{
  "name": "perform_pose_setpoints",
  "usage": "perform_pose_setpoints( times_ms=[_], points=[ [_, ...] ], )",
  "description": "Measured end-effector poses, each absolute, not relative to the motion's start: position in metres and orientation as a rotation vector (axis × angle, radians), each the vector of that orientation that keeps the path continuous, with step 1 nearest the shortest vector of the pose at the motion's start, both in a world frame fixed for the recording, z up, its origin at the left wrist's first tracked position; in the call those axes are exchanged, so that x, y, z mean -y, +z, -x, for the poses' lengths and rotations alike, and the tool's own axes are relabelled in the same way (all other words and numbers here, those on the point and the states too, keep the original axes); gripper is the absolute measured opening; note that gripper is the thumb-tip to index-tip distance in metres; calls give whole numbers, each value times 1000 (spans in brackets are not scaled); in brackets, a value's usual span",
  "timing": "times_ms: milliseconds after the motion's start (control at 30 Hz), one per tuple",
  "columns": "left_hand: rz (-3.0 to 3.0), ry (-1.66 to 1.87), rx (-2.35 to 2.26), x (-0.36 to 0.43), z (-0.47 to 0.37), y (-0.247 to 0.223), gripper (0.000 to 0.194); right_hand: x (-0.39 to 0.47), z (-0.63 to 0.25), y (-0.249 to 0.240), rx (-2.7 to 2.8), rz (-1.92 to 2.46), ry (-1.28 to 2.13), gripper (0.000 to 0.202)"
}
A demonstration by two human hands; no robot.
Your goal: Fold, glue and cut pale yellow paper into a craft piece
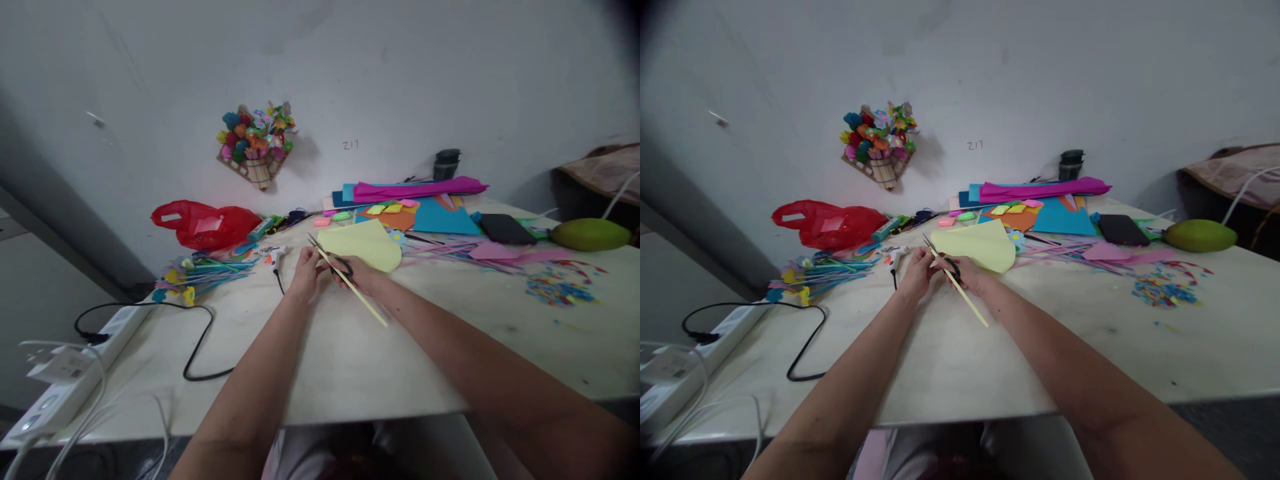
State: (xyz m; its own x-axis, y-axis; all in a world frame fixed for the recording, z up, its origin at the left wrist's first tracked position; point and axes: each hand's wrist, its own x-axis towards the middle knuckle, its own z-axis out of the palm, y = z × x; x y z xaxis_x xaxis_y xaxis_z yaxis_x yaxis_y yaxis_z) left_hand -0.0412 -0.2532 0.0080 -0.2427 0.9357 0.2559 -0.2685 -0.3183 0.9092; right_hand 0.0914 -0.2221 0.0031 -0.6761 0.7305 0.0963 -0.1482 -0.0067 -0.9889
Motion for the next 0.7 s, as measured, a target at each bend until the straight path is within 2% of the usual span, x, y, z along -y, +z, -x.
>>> perform_pose_setpoints(
  times_ms=[467,700],
  points=[
    [-1070,1709,-956,253,42,8,21,221,-87,1,1683,630,1584,39],
    [-999,1732,-990,254,42,10,21,218,-85,-3,1652,597,1659,33]
  ],
)
